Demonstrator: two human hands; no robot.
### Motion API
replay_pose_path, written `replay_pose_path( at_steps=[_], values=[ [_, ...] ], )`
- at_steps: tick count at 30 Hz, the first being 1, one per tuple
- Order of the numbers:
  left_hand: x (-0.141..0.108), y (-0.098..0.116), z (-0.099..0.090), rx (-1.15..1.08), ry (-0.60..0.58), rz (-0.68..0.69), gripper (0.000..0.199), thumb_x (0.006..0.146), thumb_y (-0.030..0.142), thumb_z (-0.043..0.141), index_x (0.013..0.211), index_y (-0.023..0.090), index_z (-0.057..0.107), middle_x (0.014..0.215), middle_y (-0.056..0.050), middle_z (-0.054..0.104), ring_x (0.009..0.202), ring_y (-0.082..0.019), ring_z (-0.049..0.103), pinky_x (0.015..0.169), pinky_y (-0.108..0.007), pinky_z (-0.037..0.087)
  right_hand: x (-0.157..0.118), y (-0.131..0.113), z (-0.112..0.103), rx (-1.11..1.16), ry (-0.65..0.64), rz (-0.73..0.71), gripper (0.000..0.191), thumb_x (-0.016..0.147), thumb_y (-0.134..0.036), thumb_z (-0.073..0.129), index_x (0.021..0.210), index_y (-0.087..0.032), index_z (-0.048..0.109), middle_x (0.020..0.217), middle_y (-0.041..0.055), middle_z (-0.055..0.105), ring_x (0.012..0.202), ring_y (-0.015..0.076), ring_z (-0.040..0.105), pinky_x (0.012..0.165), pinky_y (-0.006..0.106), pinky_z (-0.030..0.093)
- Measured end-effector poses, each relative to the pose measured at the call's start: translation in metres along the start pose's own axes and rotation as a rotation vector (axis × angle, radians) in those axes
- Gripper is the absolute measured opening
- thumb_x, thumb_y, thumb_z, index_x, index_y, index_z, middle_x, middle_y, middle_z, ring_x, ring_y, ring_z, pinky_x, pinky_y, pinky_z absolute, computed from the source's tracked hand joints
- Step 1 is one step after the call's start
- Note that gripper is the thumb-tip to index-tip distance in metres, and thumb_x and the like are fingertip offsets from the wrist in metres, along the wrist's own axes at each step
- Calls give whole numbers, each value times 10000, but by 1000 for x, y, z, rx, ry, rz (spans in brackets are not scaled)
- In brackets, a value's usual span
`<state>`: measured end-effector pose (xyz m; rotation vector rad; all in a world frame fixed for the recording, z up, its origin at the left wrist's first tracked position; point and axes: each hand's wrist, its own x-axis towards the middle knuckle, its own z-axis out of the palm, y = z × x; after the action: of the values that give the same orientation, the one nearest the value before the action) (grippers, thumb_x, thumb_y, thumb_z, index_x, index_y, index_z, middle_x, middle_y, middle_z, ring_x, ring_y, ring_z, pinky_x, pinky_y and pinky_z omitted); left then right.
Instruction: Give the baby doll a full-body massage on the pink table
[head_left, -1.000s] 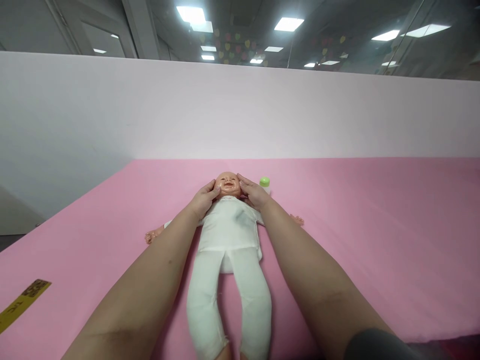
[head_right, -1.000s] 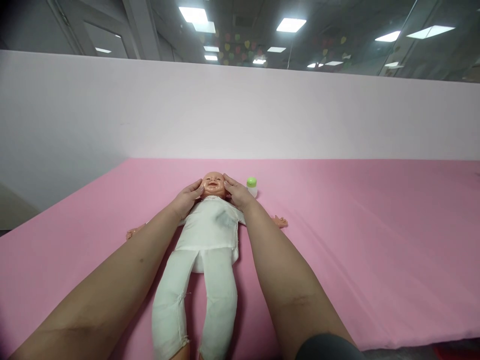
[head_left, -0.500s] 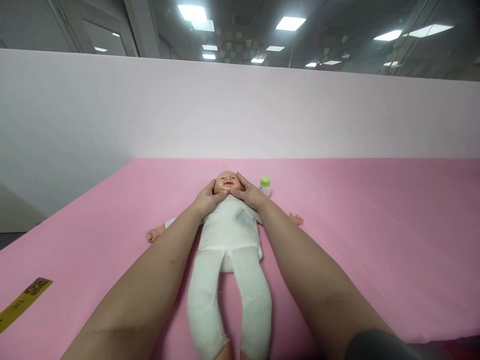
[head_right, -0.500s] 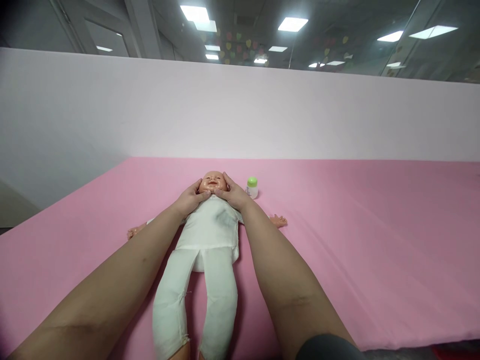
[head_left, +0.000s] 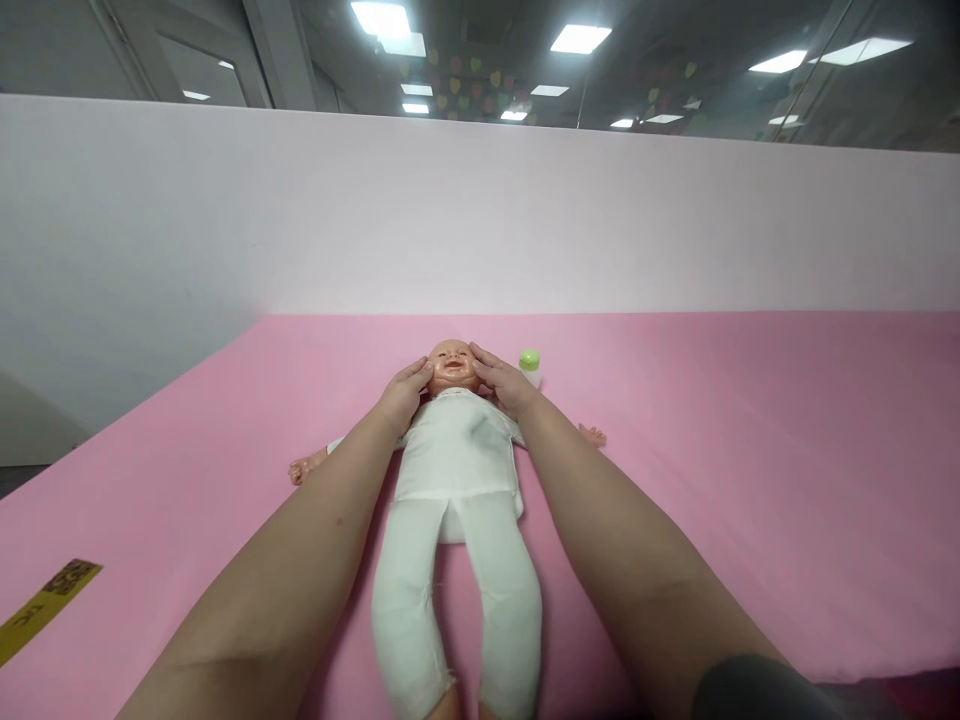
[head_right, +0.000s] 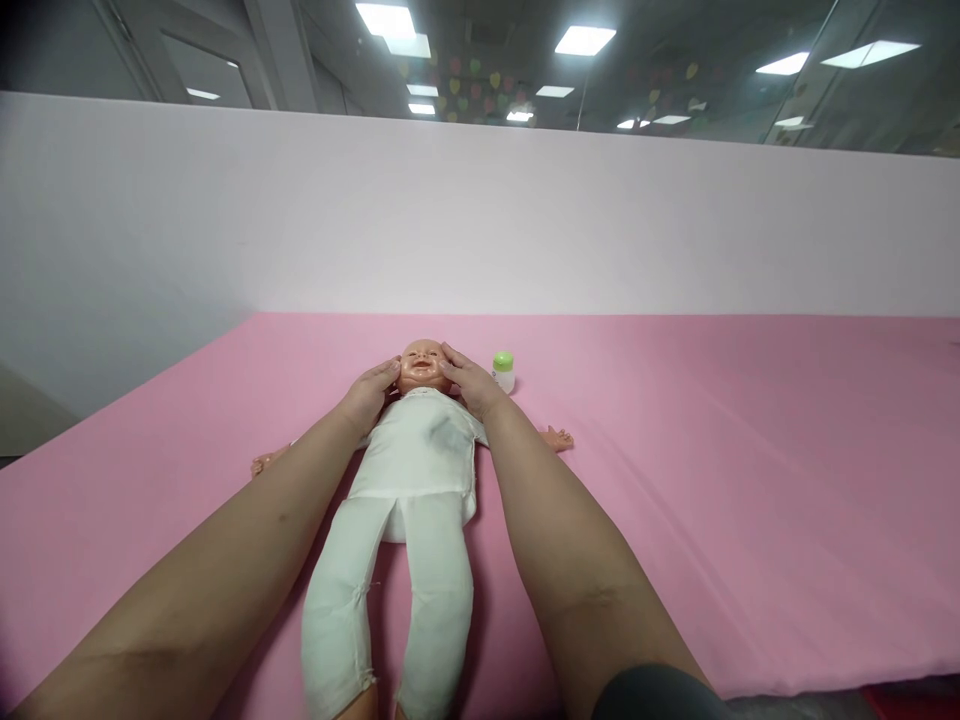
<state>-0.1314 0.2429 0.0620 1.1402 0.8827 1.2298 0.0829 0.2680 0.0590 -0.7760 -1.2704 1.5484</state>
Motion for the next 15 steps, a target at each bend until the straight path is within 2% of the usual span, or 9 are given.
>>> replay_pose_path(
  at_steps=[2, 4, 7, 10, 15],
  values=[
    [0, 0, -1, 174, 16, 58, 783, 860, 647, 770, 1476, 191, 605, 1442, -163, 675, 1305, -360, 651, 1119, -493, 505, -2, -1, 2, -105, -7, -54, 884, 861, -541, 830, 1626, -336, 438, 1604, 26, 539, 1405, 278, 581, 1196, 462, 487],
    [2, 0, -2, 400, 75, 93, 911, 771, 649, 854, 1513, 199, 575, 1492, -153, 641, 1382, -391, 587, 1159, -484, 460, -3, -1, 4, -222, 12, -105, 949, 825, -540, 870, 1631, -305, 428, 1630, 47, 505, 1454, 283, 527, 1221, 444, 452],
    [5, -3, -7, 612, 115, 100, 1085, 690, 621, 923, 1591, 198, 490, 1537, -155, 600, 1426, -424, 540, 1170, -481, 433, -2, 0, 7, -367, 64, -141, 1054, 779, -525, 913, 1651, -269, 380, 1613, 84, 511, 1440, 288, 533, 1220, 434, 443],
    [7, -7, -12, 636, 97, 111, 1129, 730, 623, 898, 1649, 194, 401, 1586, -161, 550, 1452, -410, 519, 1187, -475, 413, 0, 2, 7, -436, 91, -153, 1021, 791, -554, 893, 1640, -282, 396, 1612, 81, 508, 1439, 289, 531, 1226, 440, 428],
    [11, -16, -19, 481, 53, 125, 1044, 795, 605, 862, 1648, 207, 408, 1623, -140, 515, 1484, -368, 490, 1213, -443, 393, 0, 2, 4, -400, 68, -169, 965, 810, -580, 864, 1625, -301, 429, 1633, 58, 491, 1500, 277, 467, 1255, 447, 384]
  ],
)
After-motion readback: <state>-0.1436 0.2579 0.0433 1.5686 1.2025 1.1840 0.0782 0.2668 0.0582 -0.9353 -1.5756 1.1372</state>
